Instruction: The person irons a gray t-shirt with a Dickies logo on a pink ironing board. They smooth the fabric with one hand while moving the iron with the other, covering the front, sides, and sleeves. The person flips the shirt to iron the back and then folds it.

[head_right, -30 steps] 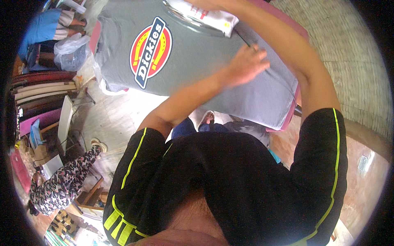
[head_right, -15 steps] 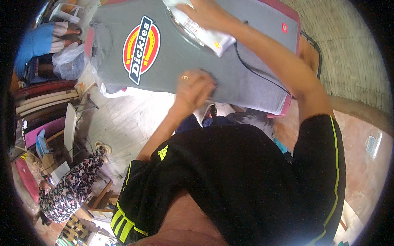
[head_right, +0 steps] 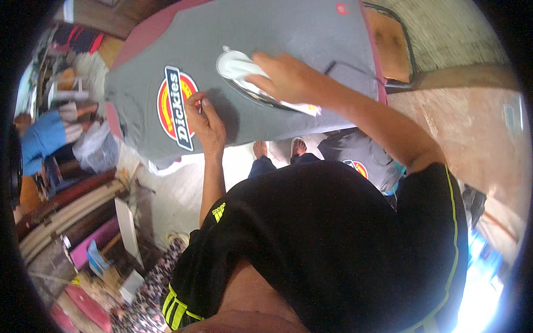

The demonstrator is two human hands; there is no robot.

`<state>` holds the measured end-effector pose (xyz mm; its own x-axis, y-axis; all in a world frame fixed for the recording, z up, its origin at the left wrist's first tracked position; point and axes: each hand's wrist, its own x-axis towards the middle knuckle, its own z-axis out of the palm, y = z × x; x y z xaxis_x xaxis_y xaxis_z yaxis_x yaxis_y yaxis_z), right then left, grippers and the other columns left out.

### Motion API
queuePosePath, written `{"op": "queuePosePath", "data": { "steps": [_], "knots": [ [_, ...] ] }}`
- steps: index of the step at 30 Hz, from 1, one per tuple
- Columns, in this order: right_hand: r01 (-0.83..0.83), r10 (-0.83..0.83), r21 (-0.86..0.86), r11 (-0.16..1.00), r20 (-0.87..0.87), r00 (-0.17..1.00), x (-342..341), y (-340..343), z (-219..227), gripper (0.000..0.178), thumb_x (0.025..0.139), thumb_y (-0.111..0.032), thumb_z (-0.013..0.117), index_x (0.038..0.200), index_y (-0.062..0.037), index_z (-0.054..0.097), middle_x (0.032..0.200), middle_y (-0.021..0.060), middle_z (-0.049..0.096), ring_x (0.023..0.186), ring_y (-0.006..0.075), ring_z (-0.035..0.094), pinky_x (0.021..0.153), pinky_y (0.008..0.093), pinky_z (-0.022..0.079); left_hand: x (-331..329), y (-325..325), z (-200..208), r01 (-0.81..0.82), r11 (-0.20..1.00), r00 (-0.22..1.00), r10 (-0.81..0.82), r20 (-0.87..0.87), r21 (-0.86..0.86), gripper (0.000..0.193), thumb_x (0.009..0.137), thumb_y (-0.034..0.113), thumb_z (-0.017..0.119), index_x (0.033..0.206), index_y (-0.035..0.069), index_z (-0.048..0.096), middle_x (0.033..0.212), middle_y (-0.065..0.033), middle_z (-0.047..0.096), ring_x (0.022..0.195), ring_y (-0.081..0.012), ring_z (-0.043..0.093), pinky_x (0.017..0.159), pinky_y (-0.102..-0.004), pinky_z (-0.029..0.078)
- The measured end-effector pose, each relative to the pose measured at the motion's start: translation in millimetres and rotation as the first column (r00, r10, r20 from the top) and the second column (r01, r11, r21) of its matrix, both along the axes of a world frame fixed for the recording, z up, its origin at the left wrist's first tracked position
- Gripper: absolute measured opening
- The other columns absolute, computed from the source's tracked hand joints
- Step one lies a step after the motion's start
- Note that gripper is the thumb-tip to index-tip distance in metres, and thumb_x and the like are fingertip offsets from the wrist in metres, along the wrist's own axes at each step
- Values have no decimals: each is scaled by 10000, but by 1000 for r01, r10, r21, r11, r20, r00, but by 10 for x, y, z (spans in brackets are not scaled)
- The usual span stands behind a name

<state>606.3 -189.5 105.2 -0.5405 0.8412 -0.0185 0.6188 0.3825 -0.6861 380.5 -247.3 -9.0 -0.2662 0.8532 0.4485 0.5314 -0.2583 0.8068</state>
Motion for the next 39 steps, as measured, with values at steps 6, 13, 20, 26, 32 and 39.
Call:
{"op": "queuePosePath", "data": {
  "steps": [6, 13, 20, 26, 32, 39],
  "knots": [
    [400, -441, 252, 881, 138, 887, 584, 60, -83, 346, 975, -348, 600, 1067, -17, 556, 788, 258, 667, 773, 462, 668, 684, 523, 541, 315, 593, 42, 219, 974, 837, -218, -502, -56, 587, 957, 386, 555, 1408, 29, 437, 1449, -245, 411, 1367, -458, 338, 1059, -603, 282],
    [428, -603, 487, 762, 291, 742, 1391, 1795, -271, 424, 981, -407, 523, 1114, -19, 630, 881, 269, 683, 808, 433, 687, 734, 514, 542, 615, 619, 45, 342, 910, 613, -404, -679, -233, 802, 926, 615, 504, 1535, 130, 315, 1590, -229, 226, 1451, -502, 175, 1109, -674, 178],
    [513, -658, 456, 727, 251, 710, 1320, 1545, -318, 538, 974, -471, 489, 1086, 32, 642, 938, 328, 664, 859, 482, 664, 769, 539, 533, 531, 646, -43, 345, 904, 542, -412, -732, -253, 786, 934, 648, 468, 1526, 145, 350, 1607, -215, 205, 1464, -488, 156, 1104, -677, 175],
    [660, -706, 308, 685, 55, 706, 1368, -4, -211, 419, 999, -399, 540, 1152, -10, 577, 943, 268, 686, 870, 413, 687, 766, 470, 545, 576, 671, -4, 343, 908, 547, -401, -735, -240, 767, 934, 640, 474, 1513, 146, 378, 1611, -214, 212, 1464, -489, 173, 1089, -685, 199],
    [725, -792, 371, 580, 51, 608, 1615, 276, -272, 384, 999, -303, 572, 1249, -12, 560, 958, 257, 672, 847, 406, 662, 769, 457, 520, 607, 667, 10, 319, 920, 539, -372, -755, -226, 772, 927, 618, 509, 1510, 133, 362, 1584, -227, 242, 1447, -495, 206, 1081, -684, 219],
    [738, -804, 356, 573, 74, 589, 2084, 1913, -174, 525, 973, -431, 493, 1146, 50, 611, 957, 323, 670, 880, 479, 667, 803, 531, 528, 630, 621, 85, 267, 923, 529, -381, -758, -277, 790, 895, 606, 564, 1521, 172, 358, 1596, -199, 251, 1456, -471, 213, 1107, -658, 210]
  ]
}}
